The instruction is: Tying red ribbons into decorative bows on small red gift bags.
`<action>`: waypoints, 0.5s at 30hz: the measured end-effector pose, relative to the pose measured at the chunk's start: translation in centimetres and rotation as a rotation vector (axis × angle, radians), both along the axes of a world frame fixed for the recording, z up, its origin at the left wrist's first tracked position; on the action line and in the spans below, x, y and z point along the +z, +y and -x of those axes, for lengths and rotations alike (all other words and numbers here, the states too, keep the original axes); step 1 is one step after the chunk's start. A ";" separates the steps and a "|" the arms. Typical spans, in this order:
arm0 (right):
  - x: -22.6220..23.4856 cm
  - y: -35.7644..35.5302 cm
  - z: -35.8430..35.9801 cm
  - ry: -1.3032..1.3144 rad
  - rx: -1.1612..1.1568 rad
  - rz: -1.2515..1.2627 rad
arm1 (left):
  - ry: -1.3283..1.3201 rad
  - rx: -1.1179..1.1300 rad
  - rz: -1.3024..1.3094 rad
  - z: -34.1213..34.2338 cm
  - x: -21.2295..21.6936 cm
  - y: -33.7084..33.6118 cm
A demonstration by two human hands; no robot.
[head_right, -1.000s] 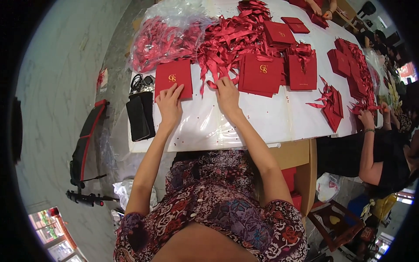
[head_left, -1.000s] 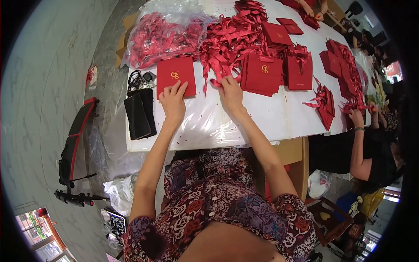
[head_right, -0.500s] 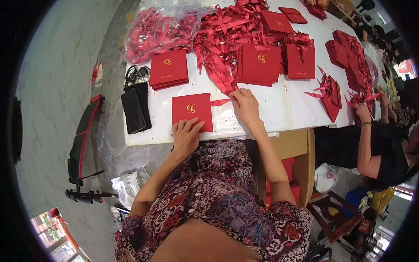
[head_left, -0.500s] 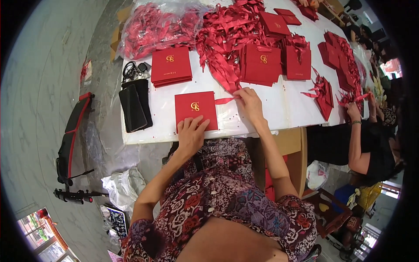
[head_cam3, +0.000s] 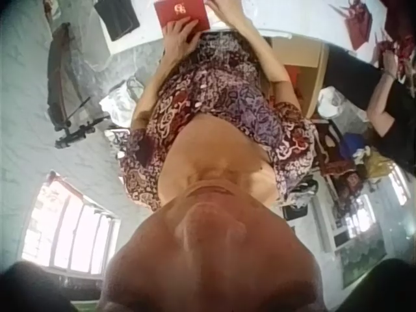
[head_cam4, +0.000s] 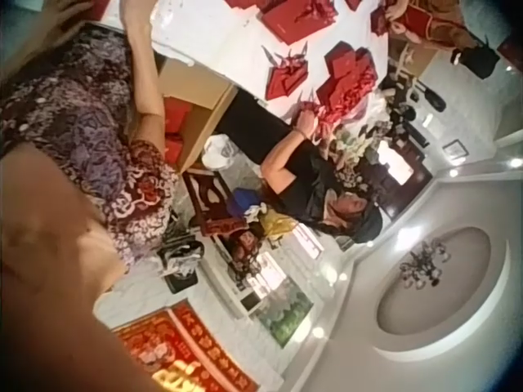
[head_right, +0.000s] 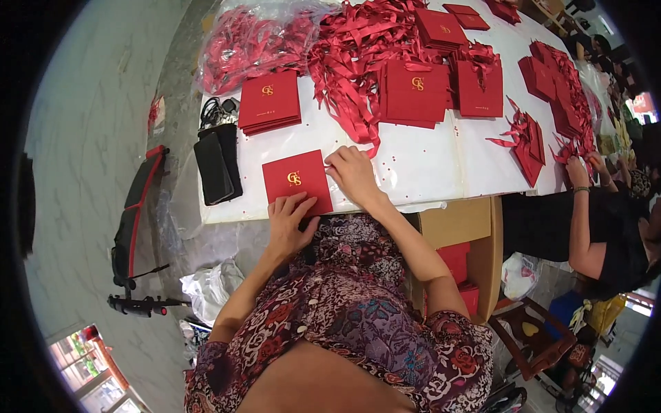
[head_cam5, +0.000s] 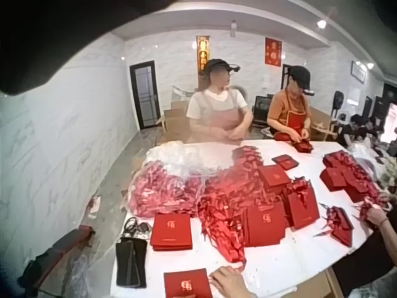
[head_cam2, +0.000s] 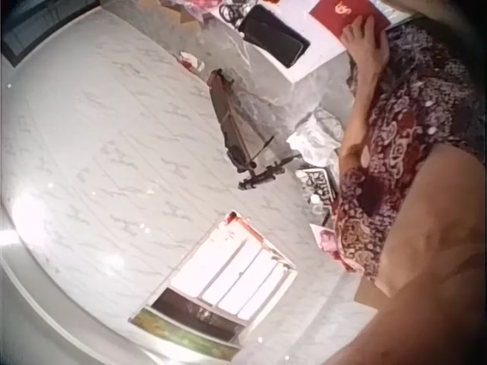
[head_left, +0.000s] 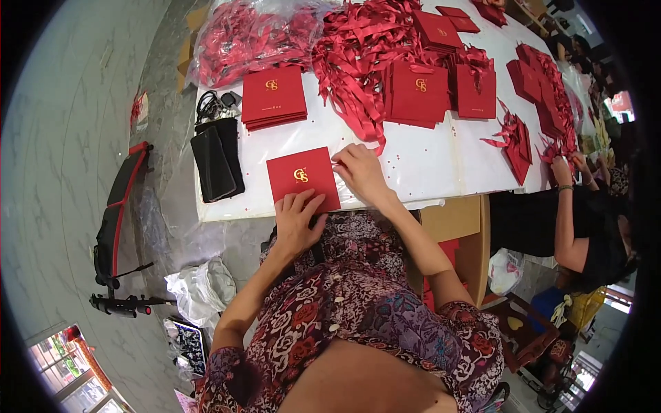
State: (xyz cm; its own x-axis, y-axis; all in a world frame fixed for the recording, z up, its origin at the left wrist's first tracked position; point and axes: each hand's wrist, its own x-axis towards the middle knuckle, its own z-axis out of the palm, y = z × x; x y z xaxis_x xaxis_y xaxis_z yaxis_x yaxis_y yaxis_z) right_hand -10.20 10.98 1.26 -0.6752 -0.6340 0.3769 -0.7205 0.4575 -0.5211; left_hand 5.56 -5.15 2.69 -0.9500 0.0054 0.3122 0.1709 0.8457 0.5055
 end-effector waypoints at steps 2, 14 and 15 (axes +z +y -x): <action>-0.6 0.1 0.2 -0.021 0.000 -0.008 | 0.014 0.009 -0.028 0.6 0.0 -0.5; 1.1 0.6 -0.8 -0.199 -0.060 0.047 | -0.048 0.123 0.128 7.4 -0.5 -4.4; 1.2 0.4 -1.2 -0.293 -0.075 0.117 | -0.036 0.097 0.113 7.6 -0.3 -4.1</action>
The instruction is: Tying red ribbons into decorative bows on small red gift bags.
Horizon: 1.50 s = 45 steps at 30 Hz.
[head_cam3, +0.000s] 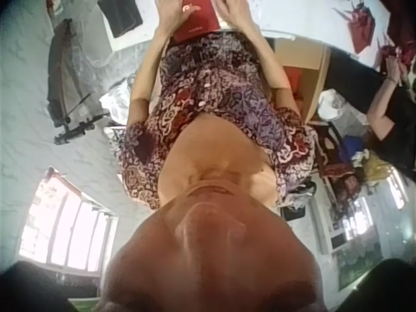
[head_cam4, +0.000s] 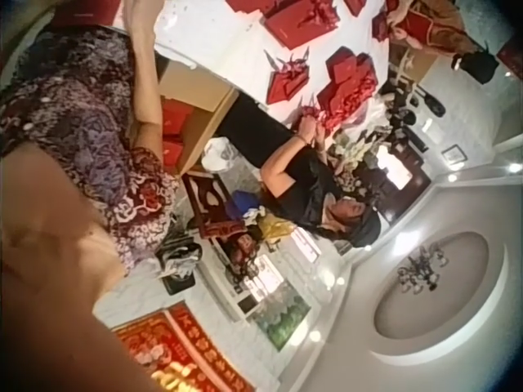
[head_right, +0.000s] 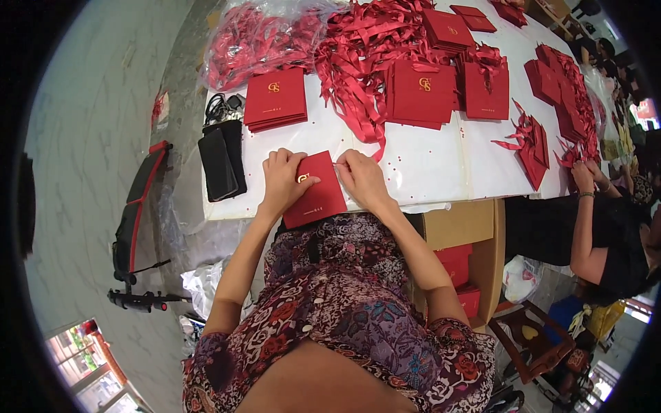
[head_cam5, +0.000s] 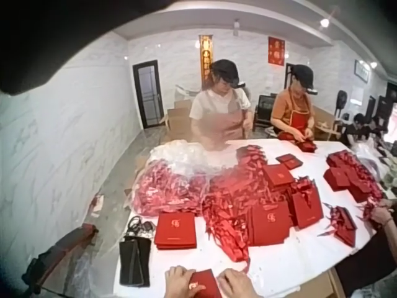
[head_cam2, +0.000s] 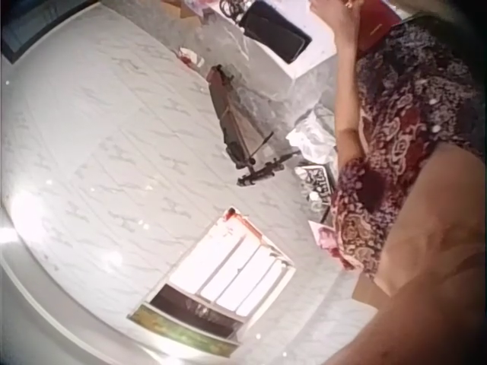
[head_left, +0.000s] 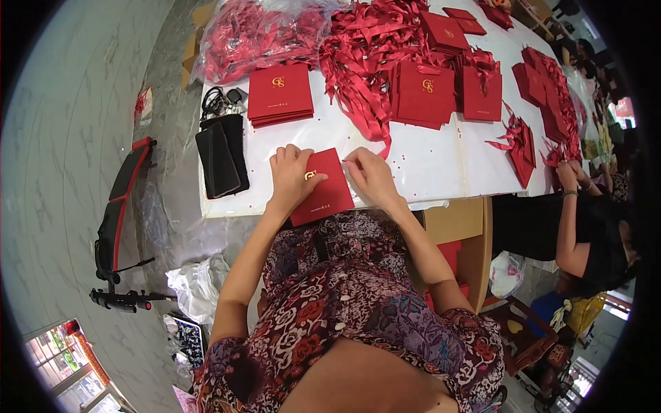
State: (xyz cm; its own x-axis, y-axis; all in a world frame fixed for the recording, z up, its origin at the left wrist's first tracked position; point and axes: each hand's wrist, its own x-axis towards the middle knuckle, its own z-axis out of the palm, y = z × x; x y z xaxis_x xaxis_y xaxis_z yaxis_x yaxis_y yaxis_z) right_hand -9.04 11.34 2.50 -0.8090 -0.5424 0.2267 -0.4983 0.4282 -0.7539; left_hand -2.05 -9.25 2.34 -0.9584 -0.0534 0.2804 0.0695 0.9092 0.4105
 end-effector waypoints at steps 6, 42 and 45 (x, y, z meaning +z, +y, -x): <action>-0.7 -1.4 -0.5 -0.049 0.030 0.105 | 0.025 -0.041 -0.124 1.1 1.0 1.5; 2.5 -1.4 0.0 -0.073 -0.056 0.058 | -0.108 -0.207 -0.380 1.1 4.0 1.3; 2.2 -0.4 1.5 -0.218 0.077 0.056 | -0.236 -0.253 -0.410 1.6 4.5 0.9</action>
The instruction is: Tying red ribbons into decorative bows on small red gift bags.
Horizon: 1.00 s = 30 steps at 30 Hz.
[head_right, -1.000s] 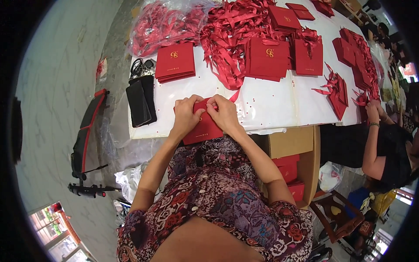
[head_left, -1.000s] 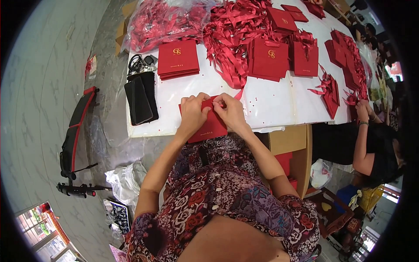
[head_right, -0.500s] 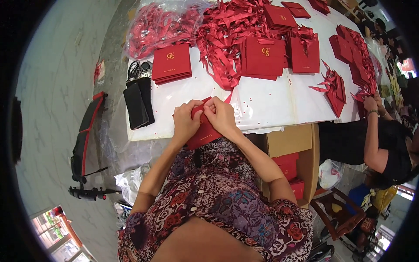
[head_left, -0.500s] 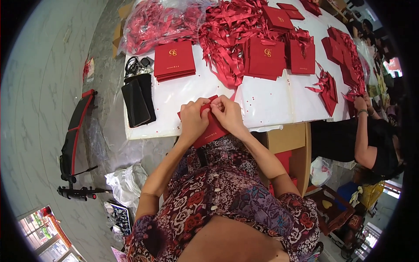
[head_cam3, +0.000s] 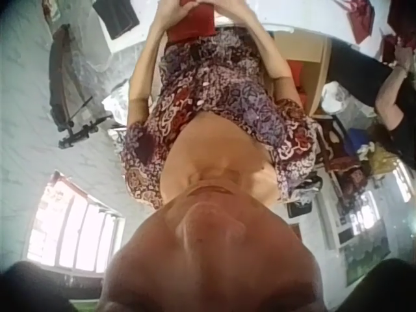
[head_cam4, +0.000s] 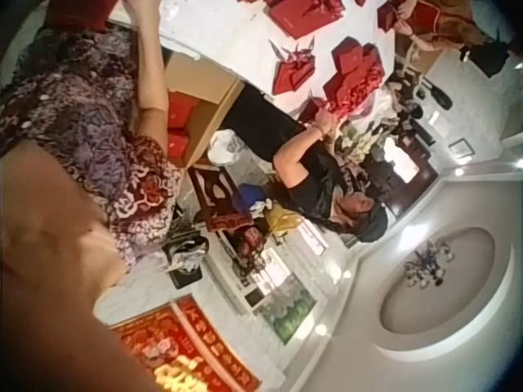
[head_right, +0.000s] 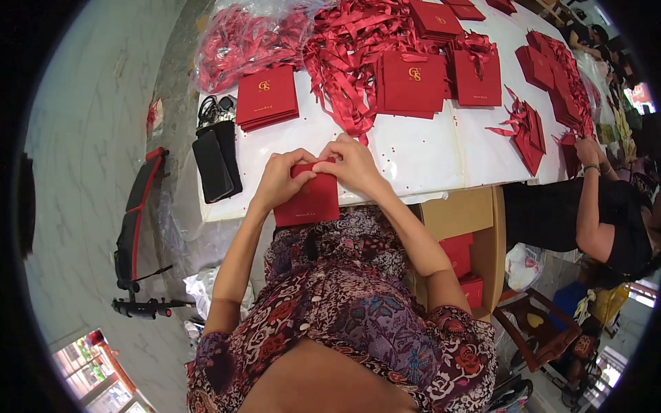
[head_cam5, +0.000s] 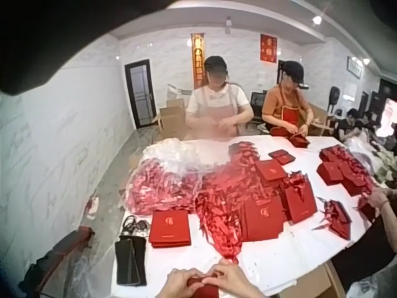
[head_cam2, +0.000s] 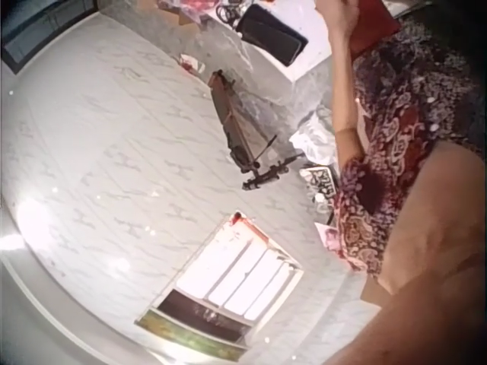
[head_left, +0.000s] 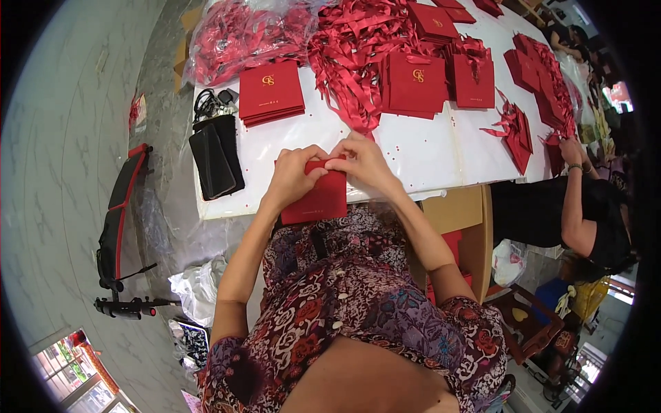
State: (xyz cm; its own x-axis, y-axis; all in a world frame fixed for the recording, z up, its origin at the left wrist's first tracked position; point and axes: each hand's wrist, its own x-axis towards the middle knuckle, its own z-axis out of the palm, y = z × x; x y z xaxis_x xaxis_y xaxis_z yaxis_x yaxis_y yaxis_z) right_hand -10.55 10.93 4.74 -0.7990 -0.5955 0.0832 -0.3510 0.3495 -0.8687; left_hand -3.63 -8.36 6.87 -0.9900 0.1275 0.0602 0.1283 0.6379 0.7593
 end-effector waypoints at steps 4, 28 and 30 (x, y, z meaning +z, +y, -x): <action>-0.4 1.2 2.2 -0.211 0.160 0.035 | 0.160 -0.056 0.031 -0.2 0.6 0.6; 1.6 5.7 1.6 0.238 0.256 -0.312 | 0.189 0.200 -0.046 0.7 -0.2 -0.5; 1.7 6.1 0.9 0.196 0.251 -0.267 | 0.101 0.236 -0.065 1.1 -0.8 -0.9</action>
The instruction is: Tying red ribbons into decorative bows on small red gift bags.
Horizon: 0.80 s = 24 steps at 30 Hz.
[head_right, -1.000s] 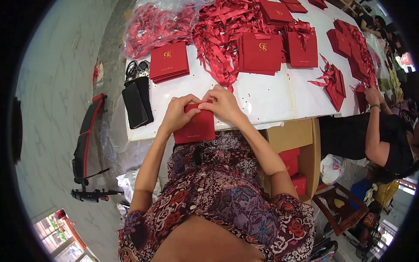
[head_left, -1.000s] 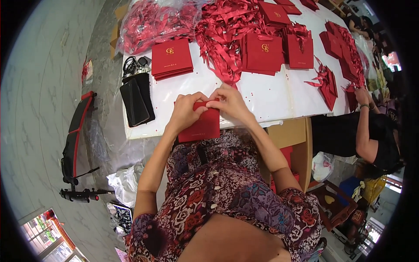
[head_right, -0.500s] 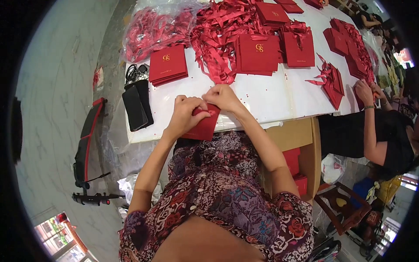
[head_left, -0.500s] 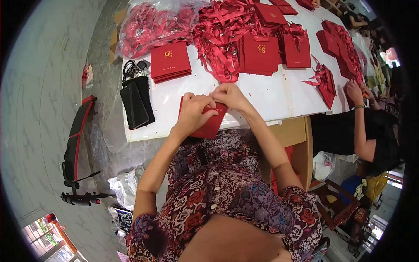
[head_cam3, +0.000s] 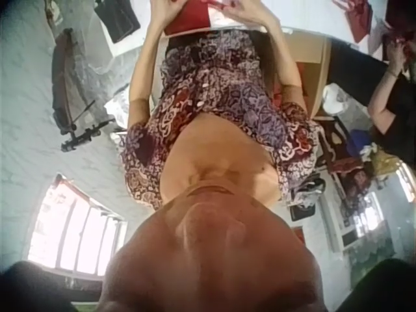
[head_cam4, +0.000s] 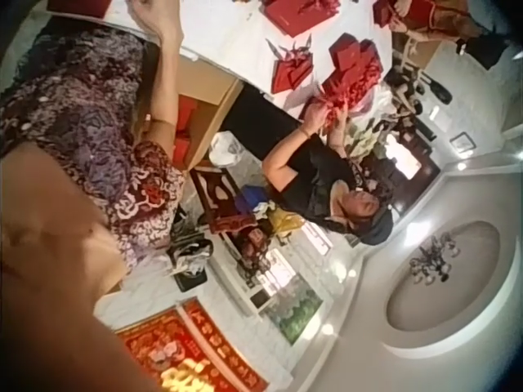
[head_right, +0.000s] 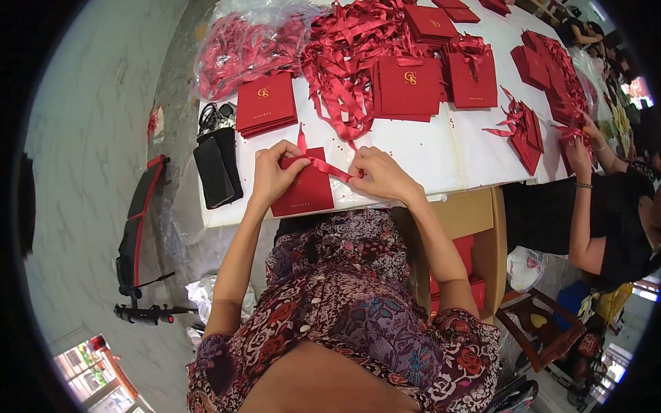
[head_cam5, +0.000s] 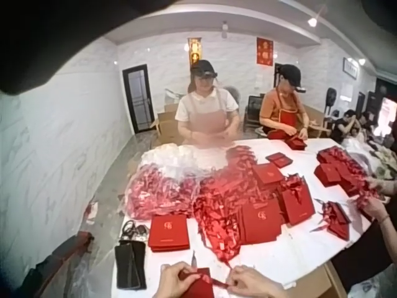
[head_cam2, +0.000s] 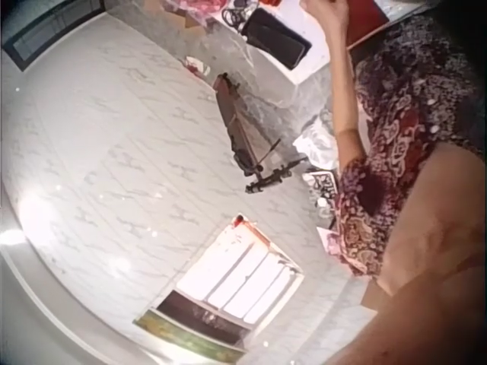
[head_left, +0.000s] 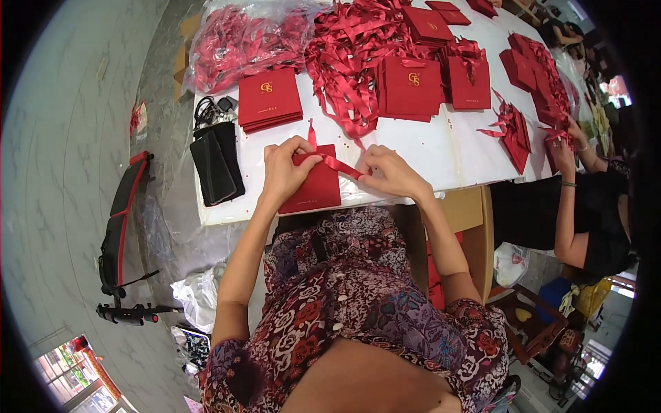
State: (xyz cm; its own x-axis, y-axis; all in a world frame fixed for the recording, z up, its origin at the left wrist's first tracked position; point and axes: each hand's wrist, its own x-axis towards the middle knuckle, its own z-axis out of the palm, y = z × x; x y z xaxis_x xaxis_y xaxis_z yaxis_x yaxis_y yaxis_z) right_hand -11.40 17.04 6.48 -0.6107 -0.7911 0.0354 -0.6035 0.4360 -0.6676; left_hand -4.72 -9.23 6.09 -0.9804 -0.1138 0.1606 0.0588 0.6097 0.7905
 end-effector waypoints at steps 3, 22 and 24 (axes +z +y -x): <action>0.6 -0.4 -0.2 -0.278 -0.065 0.110 | 0.052 0.031 0.151 0.6 -0.4 0.0; -5.1 -2.1 1.9 -0.247 -0.627 0.415 | -0.265 -0.133 -0.432 -4.9 -4.8 3.7; -3.6 -2.3 0.7 0.002 -0.618 0.389 | -0.225 -0.086 -0.329 -4.4 -4.1 2.7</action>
